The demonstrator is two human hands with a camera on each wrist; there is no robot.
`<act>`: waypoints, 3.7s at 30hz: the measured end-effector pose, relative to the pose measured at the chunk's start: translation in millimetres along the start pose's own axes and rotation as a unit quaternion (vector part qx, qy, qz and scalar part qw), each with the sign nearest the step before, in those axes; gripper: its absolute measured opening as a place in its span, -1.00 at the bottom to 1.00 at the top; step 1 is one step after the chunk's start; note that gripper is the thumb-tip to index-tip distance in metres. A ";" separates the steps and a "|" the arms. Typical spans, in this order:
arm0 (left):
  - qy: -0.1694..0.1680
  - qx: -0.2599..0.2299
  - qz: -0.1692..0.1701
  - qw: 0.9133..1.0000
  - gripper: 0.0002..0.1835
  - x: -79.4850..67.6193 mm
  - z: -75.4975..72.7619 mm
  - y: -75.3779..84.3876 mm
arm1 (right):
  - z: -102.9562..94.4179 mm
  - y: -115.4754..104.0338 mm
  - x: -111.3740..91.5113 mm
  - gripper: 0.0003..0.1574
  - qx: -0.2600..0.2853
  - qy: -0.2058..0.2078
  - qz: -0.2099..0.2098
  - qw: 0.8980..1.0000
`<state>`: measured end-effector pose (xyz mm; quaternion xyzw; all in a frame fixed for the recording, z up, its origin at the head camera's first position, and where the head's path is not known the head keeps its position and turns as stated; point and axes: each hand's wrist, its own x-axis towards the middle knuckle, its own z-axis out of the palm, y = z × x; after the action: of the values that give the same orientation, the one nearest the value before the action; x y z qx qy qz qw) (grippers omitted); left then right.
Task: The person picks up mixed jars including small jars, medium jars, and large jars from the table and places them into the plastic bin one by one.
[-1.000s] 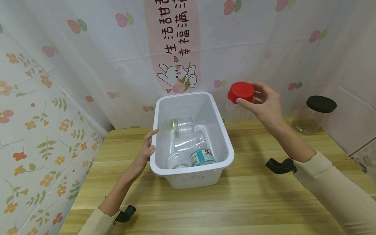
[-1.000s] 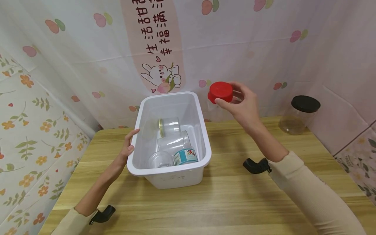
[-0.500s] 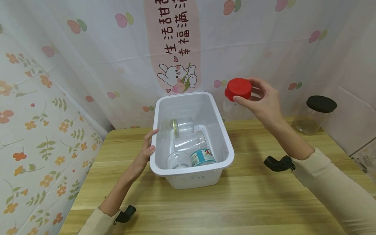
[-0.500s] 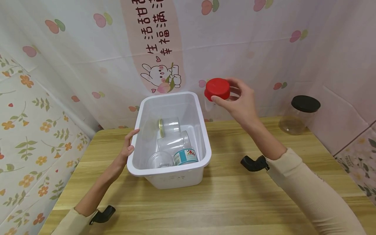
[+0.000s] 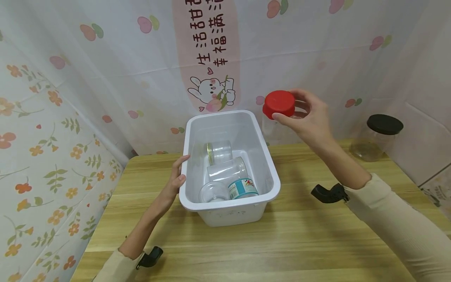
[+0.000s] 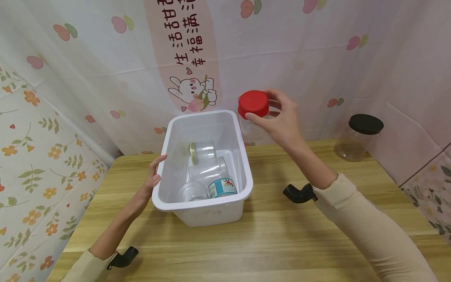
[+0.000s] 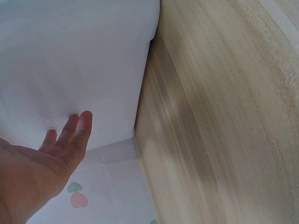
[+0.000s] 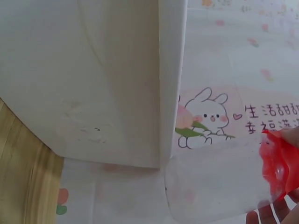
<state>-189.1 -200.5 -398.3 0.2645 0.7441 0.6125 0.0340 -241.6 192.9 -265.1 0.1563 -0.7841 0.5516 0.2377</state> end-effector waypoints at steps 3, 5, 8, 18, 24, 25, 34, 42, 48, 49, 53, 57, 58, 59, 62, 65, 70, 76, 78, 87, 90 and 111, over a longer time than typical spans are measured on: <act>-0.003 0.000 0.002 1.000 -0.36 0.2 0.2 0.5 | 1.7 -1.7 0.7 -0.25 -0.007 -0.002 -0.003 1.000; -0.005 -0.002 0.001 1.000 -0.35 0.6 0.2 0.4 | 2.7 -2.7 1.5 -0.24 -0.011 -0.001 -0.006 1.000; -0.006 -0.004 0.000 1.000 -0.34 1.2 0.5 0.6 | 6.1 -5.7 2.8 -0.20 -0.022 -0.001 -0.022 1.000; -0.004 0.000 -0.008 1.000 -0.35 -0.7 0.3 1.9 | 24.0 -12.3 3.3 -0.17 -0.076 -0.024 -0.114 0.990; -0.003 -0.005 -0.006 1.000 -0.35 -1.1 0.5 1.0 | 34.3 -15.0 0.5 -0.15 -0.124 -0.050 -0.163 0.978; -0.002 -0.006 -0.006 1.000 -0.35 -1.2 0.5 0.6 | 36.0 -16.1 0.0 -0.15 -0.129 -0.053 -0.169 0.976; -0.003 -0.001 -0.001 1.000 -0.35 -2.1 0.1 0.2 | 48.4 -24.5 -3.5 -0.14 -0.153 -0.084 -0.193 0.965; -0.004 -0.004 0.007 1.000 -0.36 -1.1 0.4 -0.6 | 60.1 -30.5 -5.6 -0.14 -0.168 -0.109 -0.207 0.958; -0.004 -0.007 0.005 1.000 -0.36 -0.8 0.6 0.1 | 68.7 -31.5 -5.6 -0.11 -0.189 -0.126 -0.220 0.949; -0.005 -0.007 0.004 1.000 -0.36 -0.9 0.7 0.2 | 69.8 -31.4 -5.9 -0.11 -0.192 -0.128 -0.220 0.948; -0.007 -0.007 0.005 1.000 -0.36 -1.2 0.8 0.2 | 73.8 -32.5 -7.6 -0.11 -0.197 -0.137 -0.220 0.946; -0.006 -0.004 0.007 1.000 -0.36 -1.4 0.6 0.3 | 77.8 -33.7 -8.2 -0.10 -0.205 -0.145 -0.221 0.942; -0.006 -0.002 0.007 1.000 -0.36 -1.4 0.6 0.5 | 79.0 -33.4 -8.3 -0.10 -0.205 -0.147 -0.222 0.942; -0.005 -0.002 0.008 1.000 -0.36 -1.5 0.6 0.8 | 79.8 -33.1 -8.3 -0.09 -0.206 -0.150 -0.224 0.941; -0.003 0.000 0.006 1.000 -0.36 -1.3 0.9 1.0 | 81.7 -31.5 -8.4 0.03 -0.215 -0.168 -0.224 0.936; 0.000 -0.001 0.003 1.000 -0.36 -1.3 1.2 0.3 | 81.2 -29.3 -8.5 0.22 -0.218 -0.194 -0.212 0.933; 0.002 0.001 0.001 1.000 -0.36 -1.4 1.3 -0.1 | 71.9 -22.3 -7.8 0.36 -0.185 -0.223 -0.169 0.942; 0.003 0.008 -0.007 1.000 -0.35 -0.9 0.6 0.5 | 48.0 -9.8 -8.0 0.36 -0.107 -0.240 -0.087 0.961; 0.004 0.011 -0.008 1.000 -0.35 -0.7 0.6 0.7 | 40.1 -5.4 -7.7 0.35 -0.094 -0.239 -0.069 0.964; 0.007 0.013 -0.008 1.000 -0.35 -0.8 1.1 1.7 | 12.0 11.6 -9.5 0.24 -0.071 -0.211 -0.049 0.974; 0.005 0.012 -0.010 1.000 -0.36 -1.1 1.6 1.9 | 5.7 16.5 -11.7 0.14 -0.068 -0.194 -0.041 0.978; 0.000 -0.001 -0.003 1.000 -0.37 -2.0 1.7 1.1 | -19.4 59.4 -34.4 -0.17 -0.070 -0.156 -0.008 0.985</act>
<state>-186.3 -199.7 -398.2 0.2619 0.7444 0.6131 0.0357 -239.0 230.9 -325.5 0.2292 -0.8472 0.4620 0.1276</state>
